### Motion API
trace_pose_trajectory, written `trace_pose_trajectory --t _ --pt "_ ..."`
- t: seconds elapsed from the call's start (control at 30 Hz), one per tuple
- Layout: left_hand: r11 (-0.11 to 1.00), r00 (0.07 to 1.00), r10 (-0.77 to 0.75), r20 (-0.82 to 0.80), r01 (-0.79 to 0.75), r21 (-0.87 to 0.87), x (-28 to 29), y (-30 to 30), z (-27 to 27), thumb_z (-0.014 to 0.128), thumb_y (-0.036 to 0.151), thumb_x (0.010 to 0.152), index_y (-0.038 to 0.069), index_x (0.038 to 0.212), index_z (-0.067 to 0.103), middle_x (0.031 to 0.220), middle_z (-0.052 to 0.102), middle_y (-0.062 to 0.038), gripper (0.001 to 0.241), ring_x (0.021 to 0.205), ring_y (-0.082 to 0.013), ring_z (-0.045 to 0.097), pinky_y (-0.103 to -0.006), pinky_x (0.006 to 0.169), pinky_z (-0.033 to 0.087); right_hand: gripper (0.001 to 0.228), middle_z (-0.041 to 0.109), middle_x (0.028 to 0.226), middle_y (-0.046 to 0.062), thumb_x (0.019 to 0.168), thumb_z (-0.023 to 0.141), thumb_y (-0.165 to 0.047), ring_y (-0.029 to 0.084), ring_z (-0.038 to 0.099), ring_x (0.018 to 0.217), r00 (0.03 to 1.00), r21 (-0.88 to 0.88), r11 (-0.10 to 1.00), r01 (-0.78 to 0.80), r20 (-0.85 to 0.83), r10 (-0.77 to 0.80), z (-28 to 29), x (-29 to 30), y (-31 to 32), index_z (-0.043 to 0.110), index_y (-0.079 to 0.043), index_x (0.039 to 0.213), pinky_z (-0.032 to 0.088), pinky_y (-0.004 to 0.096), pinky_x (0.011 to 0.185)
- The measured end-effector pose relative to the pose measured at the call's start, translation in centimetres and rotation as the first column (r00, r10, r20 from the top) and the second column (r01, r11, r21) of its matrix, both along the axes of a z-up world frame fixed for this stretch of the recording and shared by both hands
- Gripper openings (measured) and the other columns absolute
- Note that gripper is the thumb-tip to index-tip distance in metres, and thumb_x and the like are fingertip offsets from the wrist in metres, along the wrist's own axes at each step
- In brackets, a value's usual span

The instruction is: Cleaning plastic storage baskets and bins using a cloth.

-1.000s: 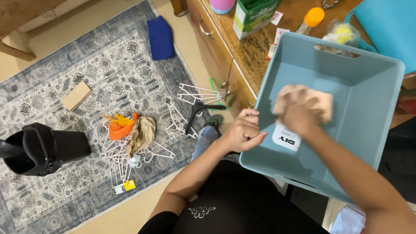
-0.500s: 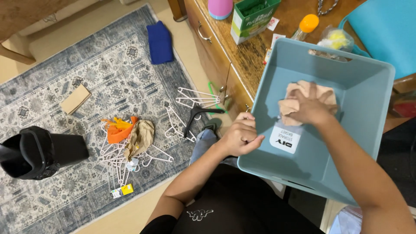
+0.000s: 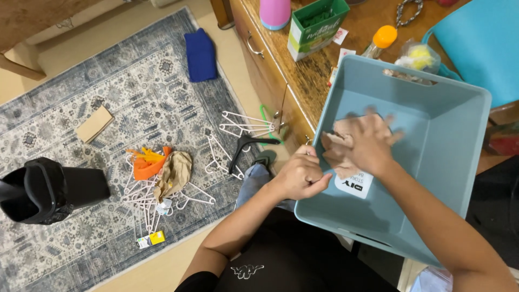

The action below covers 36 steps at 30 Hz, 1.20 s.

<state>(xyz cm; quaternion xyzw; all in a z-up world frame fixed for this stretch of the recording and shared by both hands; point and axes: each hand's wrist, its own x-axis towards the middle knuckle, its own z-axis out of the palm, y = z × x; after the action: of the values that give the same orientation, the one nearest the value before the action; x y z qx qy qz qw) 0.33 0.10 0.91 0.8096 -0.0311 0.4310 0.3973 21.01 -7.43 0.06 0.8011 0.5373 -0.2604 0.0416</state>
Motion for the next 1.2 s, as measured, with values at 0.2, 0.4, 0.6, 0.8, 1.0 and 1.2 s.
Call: trace_pose_trajectory --t 0.2,0.4,0.6,0.8,1.0,1.2 --pt "1.000 1.000 0.011 -0.022 -0.011 0.000 1.1 -0.1 0.1 0.059 0.018 0.097 0.017 0.050 0.035 0.043 0.042 -0.002 0.053 0.044 -0.0216 0.047 -0.0331 0.071 0.039 0.083 0.014 0.166 0.031 0.097 0.046 -0.069 0.075 0.022 0.137 0.929 0.057 0.953 0.298 0.212 -0.304 -8.5 3.9 -0.7 0.027 -0.026 0.165 0.025 0.092 0.096" --pt "0.996 0.992 0.058 -0.113 -0.050 0.074 2.3 0.9 -0.1 0.055 0.024 0.101 0.015 0.053 0.043 0.052 0.053 -0.003 0.051 0.057 -0.0224 0.059 -0.0353 0.082 0.041 0.068 0.003 0.174 0.023 0.108 0.037 -0.037 0.049 -0.001 0.153 0.945 0.144 0.970 0.197 0.234 -0.227 -8.7 -5.7 -2.2 0.025 -0.002 0.165 -0.005 0.050 0.131" --pt "0.988 0.978 0.060 -0.198 -0.029 0.155 2.9 1.7 -0.5 0.058 0.025 0.097 0.013 0.050 0.049 0.051 0.058 -0.006 0.049 0.064 -0.0227 0.064 -0.0410 0.097 0.040 0.078 0.023 0.172 0.020 0.084 0.053 -0.048 0.054 0.022 0.151 0.754 0.291 0.786 -0.545 0.580 0.308 -13.9 1.0 -3.6 0.046 -0.013 0.153 0.030 0.066 0.112" --pt "0.993 0.980 0.085 -0.177 -0.070 0.091 3.4 1.1 -1.6 0.059 0.026 0.095 0.020 0.045 0.042 0.041 0.049 0.002 0.052 0.052 -0.0182 0.057 -0.0362 0.094 0.040 0.108 0.036 0.156 0.044 0.081 0.059 -0.072 0.075 0.035 0.130 0.883 0.196 0.973 0.120 0.427 -0.195 -13.9 10.0 -3.5 0.036 -0.006 0.163 0.030 0.082 0.099" --pt "0.993 0.981 0.117 -0.155 -0.113 0.036 3.7 0.9 -1.6 0.060 0.026 0.094 0.021 0.045 0.041 0.041 0.048 0.003 0.053 0.051 -0.0191 0.056 -0.0349 0.092 0.042 0.072 0.045 0.130 0.058 0.097 0.059 -0.048 0.083 0.035 0.117 0.748 0.147 0.924 -0.352 0.638 0.183 -17.2 3.4 -6.1 0.062 0.013 0.134 0.027 0.090 0.088" --pt "0.996 0.994 0.083 -0.077 -0.084 -0.014 3.1 1.3 -1.2 0.059 0.022 0.097 0.019 0.049 0.042 0.045 0.047 0.000 0.050 0.051 -0.0203 0.053 -0.0364 0.093 0.045 0.046 0.053 0.146 0.023 0.084 0.055 -0.034 0.065 0.042 0.136 0.767 0.535 0.575 -0.618 0.569 0.295 -13.0 -0.1 -9.1 0.063 -0.029 0.129 0.032 0.080 0.105"
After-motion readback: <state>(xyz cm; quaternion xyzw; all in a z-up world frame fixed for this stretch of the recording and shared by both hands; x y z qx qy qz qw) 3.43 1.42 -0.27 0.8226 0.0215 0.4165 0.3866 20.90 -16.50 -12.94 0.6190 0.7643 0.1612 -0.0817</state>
